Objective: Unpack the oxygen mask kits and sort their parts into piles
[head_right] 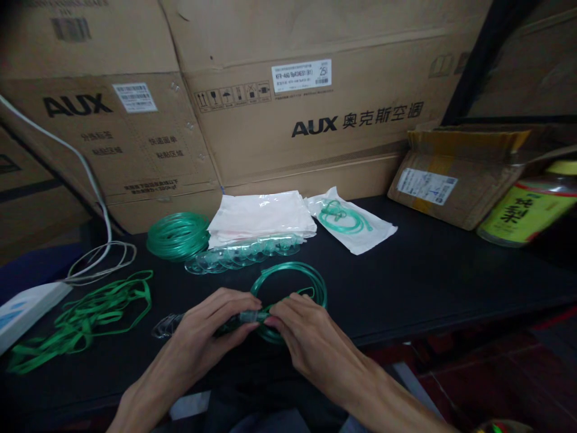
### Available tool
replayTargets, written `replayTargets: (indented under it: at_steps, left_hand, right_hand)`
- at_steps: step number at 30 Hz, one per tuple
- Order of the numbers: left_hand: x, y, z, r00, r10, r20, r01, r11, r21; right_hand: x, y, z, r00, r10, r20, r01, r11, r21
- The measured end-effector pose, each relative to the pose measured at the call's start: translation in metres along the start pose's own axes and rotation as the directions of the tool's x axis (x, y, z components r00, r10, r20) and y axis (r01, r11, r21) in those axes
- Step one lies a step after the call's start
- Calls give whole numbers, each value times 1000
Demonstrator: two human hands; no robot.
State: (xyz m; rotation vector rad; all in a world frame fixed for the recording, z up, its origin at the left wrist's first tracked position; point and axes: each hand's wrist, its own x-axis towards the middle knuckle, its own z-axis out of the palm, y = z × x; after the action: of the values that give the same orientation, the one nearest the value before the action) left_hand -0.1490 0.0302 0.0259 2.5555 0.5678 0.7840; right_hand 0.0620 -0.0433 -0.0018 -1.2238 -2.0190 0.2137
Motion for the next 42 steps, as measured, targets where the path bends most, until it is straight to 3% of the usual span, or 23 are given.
replayTargets:
  at_steps: [5,11,14,18,23,28,32,38,42]
  left_hand:
    - [-1,2,2,994,-104,43,105,994,-30]
    - [-4,-5,2,999,45,-16,-44,996,83]
    - [-9,-11,-4,989,84,-120,-66,987,144]
    - [-14,-14,-11,978,-29,-207,55,991,121]
    - [-13,-13,-10,956,-229,-185,248,965,88]
    - [-11,-12,-7,935,-298,-191,319,944,87]
    - [-3,-6,-5,944,-283,-168,306,943,132]
    - [10,-4,-3,975,-175,-139,215,901,376]
    - [21,3,-4,983,-123,-139,171,892,418]
  right_hand:
    - [1,0,2,997,-49,-66,48,999,-15]
    - [0,-1,0,996,-20,-85,19,1000,-21]
    - [-1,2,-4,991,47,-127,-48,999,-2]
    - [-5,7,-7,980,111,-166,-121,991,-52]
    - [-13,2,-5,998,33,-59,-48,960,-274]
    - [-28,-5,-8,1000,5,7,-2,906,-424]
    - [-35,-1,-9,999,4,39,14,885,-465]
    - [-38,9,-9,999,-28,22,35,870,-492]
    - [-39,11,-9,999,-23,21,31,882,-470]
